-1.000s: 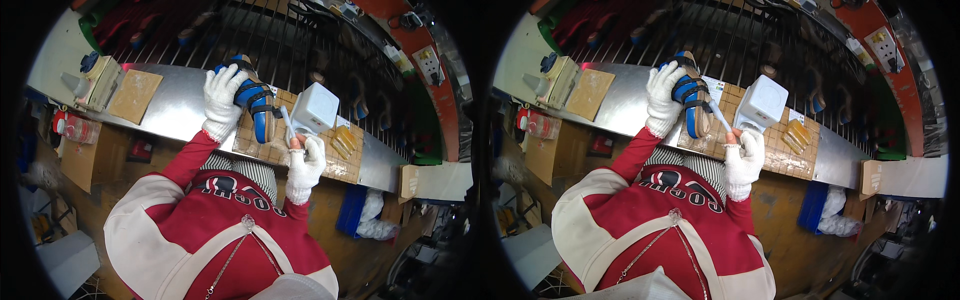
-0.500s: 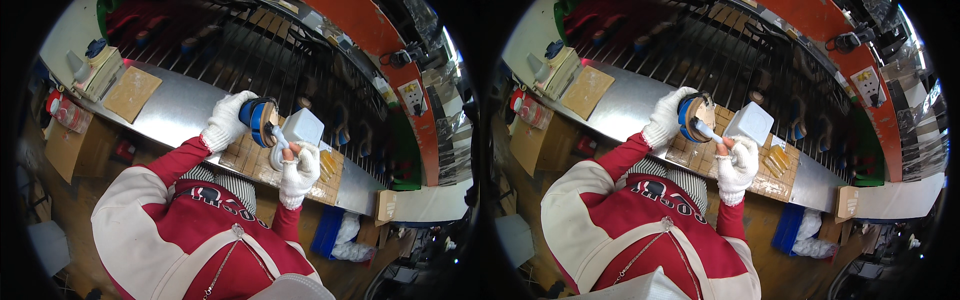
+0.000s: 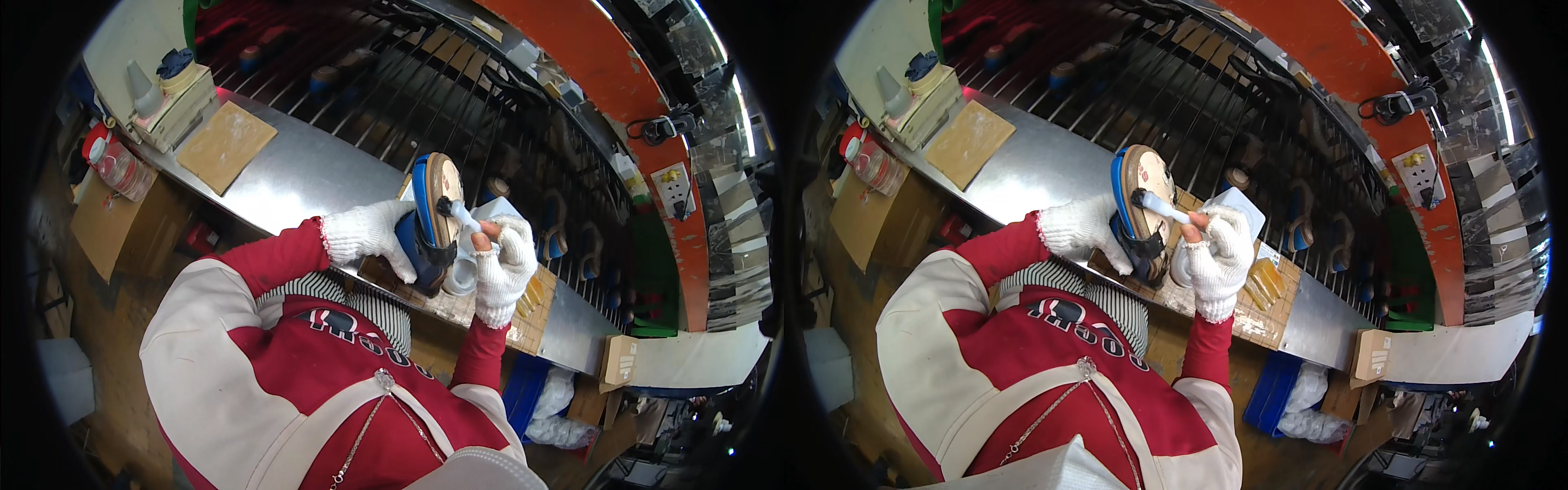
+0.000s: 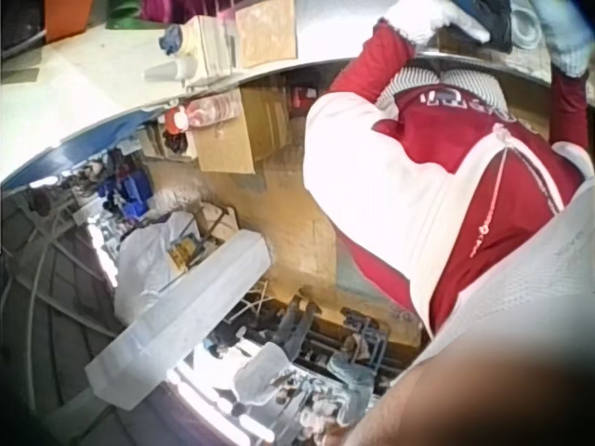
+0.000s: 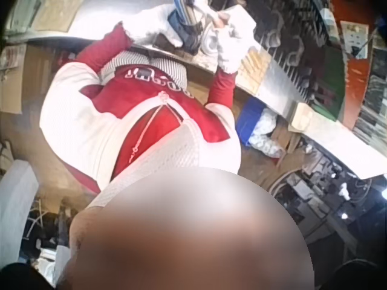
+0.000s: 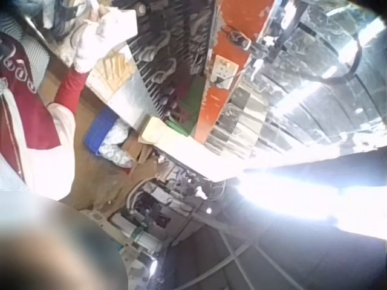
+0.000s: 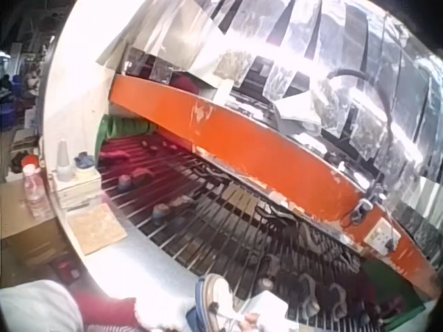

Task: The person applies glue to the sole of a blue and brown inline skate using a small brush. They repeatedly dip the brush into a white container and spread the adhesive along the edges and surface of the sole, rotating the skate to reach different areas.

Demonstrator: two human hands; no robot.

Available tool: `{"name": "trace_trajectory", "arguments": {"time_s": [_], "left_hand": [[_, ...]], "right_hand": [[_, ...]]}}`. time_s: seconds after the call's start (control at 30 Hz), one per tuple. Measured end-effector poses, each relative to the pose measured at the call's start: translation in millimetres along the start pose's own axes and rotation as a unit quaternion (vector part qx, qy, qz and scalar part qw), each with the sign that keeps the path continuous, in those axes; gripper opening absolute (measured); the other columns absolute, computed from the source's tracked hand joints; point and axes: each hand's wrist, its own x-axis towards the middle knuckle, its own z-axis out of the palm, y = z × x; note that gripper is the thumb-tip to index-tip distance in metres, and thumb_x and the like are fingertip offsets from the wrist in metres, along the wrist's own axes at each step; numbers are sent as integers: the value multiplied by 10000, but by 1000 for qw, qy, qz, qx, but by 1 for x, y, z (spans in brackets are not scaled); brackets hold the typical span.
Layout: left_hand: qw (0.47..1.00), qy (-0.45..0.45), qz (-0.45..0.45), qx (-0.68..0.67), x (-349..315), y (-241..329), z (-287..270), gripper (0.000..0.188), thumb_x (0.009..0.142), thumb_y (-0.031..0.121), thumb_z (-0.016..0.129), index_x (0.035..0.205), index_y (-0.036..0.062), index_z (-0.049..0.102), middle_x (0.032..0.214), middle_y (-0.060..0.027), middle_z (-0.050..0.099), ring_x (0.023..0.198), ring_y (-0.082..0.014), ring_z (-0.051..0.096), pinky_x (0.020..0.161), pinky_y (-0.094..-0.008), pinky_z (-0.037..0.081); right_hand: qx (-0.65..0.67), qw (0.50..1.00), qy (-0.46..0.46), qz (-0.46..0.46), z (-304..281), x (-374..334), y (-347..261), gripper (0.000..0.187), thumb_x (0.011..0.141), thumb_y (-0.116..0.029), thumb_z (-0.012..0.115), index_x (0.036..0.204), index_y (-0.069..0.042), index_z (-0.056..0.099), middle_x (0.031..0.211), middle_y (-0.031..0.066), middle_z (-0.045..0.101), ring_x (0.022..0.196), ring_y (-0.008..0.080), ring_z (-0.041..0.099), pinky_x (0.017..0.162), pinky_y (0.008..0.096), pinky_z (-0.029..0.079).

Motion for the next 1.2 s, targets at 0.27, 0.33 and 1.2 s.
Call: {"name": "trace_trajectory", "arguments": {"time_s": [0.27, 0.33, 1.2], "left_hand": [[991, -89, -77, -67, -3, -26, 1, 897, 556, -13, 953, 1348, -29, 533, 1255, -180, 656, 1143, -257, 648, 974, -386, 562], [987, -96, -102, -74, -3, -30, 4, 918, 547, -4, 958, 1357, -29, 528, 1261, -181, 652, 1146, -258, 646, 973, -381, 559], [833, -13, 48, -551, -13, -60, 4, 867, 944, 747, 395, 1539, 116, 357, 1428, -162, 535, 1156, -312, 627, 975, -486, 556]], "right_hand": [[20, 995, -30, 95, -5, -36, 11, 179, 781, -49, 805, 944, -2, 747, 932, 96, 657, 879, 210, 630, 785, 309, 484], [-4, 995, -42, 94, -10, -45, 14, 185, 778, -41, 803, 949, -2, 744, 946, 101, 658, 892, 210, 630, 787, 310, 485], [-452, 874, -111, 139, -73, -125, 52, 108, 817, -226, 757, 865, -165, 682, 785, 34, 628, 796, 251, 608, 778, 419, 393]]}}
